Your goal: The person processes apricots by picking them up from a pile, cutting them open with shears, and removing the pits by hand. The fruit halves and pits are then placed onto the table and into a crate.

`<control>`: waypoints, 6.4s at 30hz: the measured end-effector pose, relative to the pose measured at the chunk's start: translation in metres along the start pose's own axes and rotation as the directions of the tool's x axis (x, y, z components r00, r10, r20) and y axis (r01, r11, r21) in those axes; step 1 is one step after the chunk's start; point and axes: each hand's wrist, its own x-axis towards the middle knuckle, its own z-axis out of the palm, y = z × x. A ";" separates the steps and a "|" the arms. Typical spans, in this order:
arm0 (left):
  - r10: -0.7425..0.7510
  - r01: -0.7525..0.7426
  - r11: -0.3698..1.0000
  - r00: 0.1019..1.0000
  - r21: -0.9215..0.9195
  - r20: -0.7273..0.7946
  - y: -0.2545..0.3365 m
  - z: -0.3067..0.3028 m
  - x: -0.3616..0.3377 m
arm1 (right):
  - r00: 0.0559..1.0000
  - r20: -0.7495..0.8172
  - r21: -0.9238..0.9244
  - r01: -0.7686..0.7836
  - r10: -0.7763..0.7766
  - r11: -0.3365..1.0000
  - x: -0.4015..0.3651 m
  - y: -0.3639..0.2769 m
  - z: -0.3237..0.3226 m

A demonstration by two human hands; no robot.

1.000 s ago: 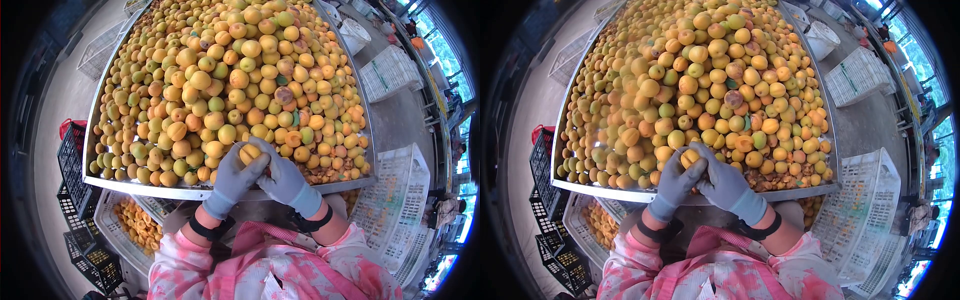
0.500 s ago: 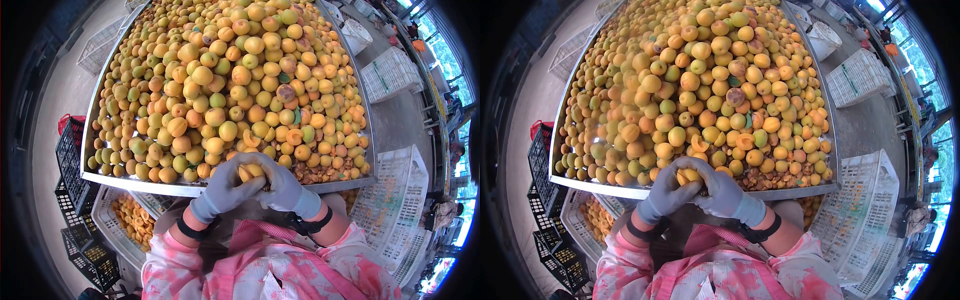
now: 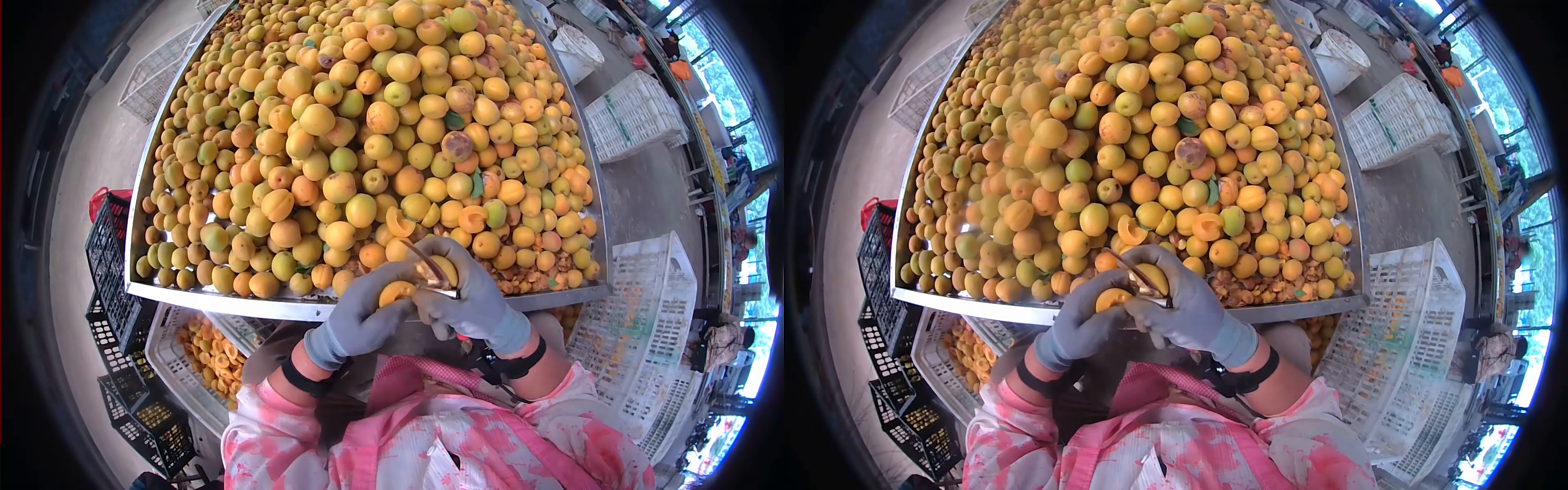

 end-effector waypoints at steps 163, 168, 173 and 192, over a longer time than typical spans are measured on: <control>0.401 -0.179 0.893 0.734 0.414 -0.548 -0.034 0.043 0.047 | 0.988 -0.079 0.377 -0.090 0.129 0.922 0.015 0.022 -0.013; 0.247 -0.185 0.969 0.642 0.166 -0.726 -0.014 0.057 0.058 | 0.962 -0.249 0.538 0.042 0.111 0.842 0.010 0.010 -0.008; 0.161 -0.137 0.987 0.730 0.089 -0.664 -0.016 0.045 0.064 | 0.895 -0.445 -0.112 -0.021 -0.031 0.993 -0.009 -0.017 -0.036; 0.427 -0.299 0.779 0.897 0.551 -0.117 -0.041 0.033 0.076 | 0.821 -0.506 -0.845 -0.409 -0.267 0.344 -0.005 0.035 -0.084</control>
